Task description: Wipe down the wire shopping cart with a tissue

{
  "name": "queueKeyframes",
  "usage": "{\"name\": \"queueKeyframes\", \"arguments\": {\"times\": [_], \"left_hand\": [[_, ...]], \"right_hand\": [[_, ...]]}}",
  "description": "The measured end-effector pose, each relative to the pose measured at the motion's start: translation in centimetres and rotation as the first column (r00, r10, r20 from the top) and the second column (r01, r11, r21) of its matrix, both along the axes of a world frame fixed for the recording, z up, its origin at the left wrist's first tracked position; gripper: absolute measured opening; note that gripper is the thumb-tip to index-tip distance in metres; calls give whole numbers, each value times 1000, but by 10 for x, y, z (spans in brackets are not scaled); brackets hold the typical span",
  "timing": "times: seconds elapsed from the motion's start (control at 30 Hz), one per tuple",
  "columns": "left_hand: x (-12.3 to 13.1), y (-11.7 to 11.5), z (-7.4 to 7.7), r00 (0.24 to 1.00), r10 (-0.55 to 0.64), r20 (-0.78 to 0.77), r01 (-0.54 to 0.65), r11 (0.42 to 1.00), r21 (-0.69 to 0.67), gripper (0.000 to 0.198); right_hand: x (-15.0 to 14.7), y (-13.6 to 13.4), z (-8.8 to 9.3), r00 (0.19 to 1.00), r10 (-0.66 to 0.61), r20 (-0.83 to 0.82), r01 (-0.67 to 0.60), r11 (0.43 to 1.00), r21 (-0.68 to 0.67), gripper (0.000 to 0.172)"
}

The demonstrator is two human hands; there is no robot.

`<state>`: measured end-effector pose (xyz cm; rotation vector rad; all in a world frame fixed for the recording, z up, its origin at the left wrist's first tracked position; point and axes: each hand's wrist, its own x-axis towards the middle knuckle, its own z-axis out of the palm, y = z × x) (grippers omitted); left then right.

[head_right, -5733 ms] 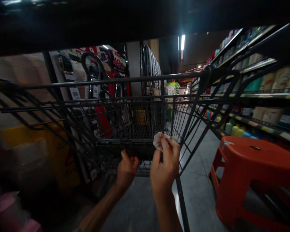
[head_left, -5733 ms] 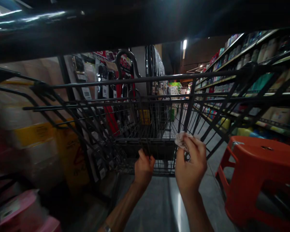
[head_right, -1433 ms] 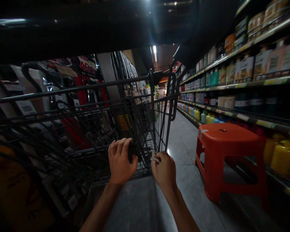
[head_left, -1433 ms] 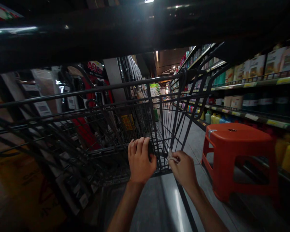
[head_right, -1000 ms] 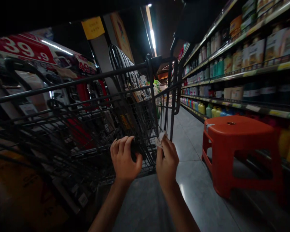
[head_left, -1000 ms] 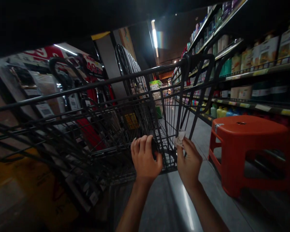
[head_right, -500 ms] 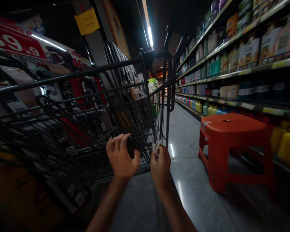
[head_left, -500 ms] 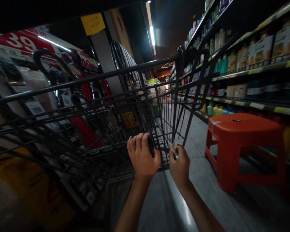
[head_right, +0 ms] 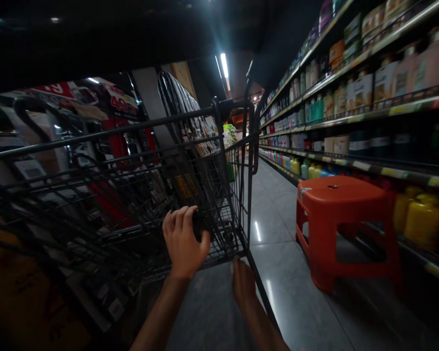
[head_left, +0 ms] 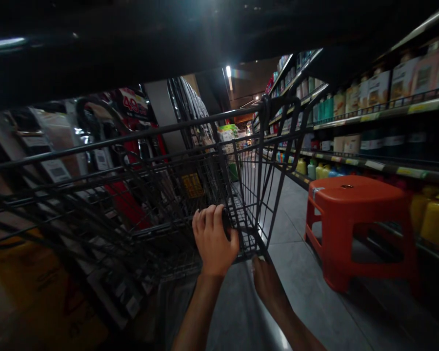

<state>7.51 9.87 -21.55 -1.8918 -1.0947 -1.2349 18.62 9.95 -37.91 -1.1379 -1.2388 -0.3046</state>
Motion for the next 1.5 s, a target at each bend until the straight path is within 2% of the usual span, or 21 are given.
{"name": "queueKeyframes", "arguments": {"times": [0.07,0.13,0.27,0.33,0.4,0.47,0.53,0.7,0.83,0.97,1.3,1.5], "left_hand": [[-2,0,0,1000,4,-22,-4,1000,0,50],[-3,0,-1,999,3,-35,-3,1000,5,51],[-3,-1,-1,1000,-4,-24,4,1000,13,50],[-1,-1,-1,1000,-4,-11,4,1000,17,49],[1,-2,-1,1000,-2,7,2,1000,24,47],[2,-2,-1,1000,0,26,0,1000,28,46],[3,-3,-2,999,-2,35,1,1000,29,45],[2,-3,-2,1000,1,30,-1,1000,23,46],[0,-2,-2,1000,-18,25,17,999,38,46],[0,0,-3,999,-16,32,14,999,49,47],[-3,-3,-3,1000,-3,11,2,999,42,48],[-3,-3,-2,1000,5,8,-6,1000,29,48]], "right_hand": [[1,-2,2,1000,6,-4,-6,1000,-15,24],[4,0,16,1000,8,-21,-10,999,-49,23],[13,0,66,996,11,-84,-20,994,-105,19],[13,-7,91,991,8,-132,-19,997,-80,3],[10,-15,111,974,23,-224,-12,999,48,10],[3,-21,123,972,84,-219,-40,980,197,10],[-5,-23,128,981,106,-161,-58,959,276,15],[-20,-16,124,989,94,-111,-61,959,276,19],[-24,-8,117,987,58,-149,-17,963,268,16],[-23,-2,105,986,48,-158,-7,968,249,16],[-22,1,83,976,131,-171,-103,981,162,18],[-23,6,59,990,71,-121,-62,995,76,20]]}}
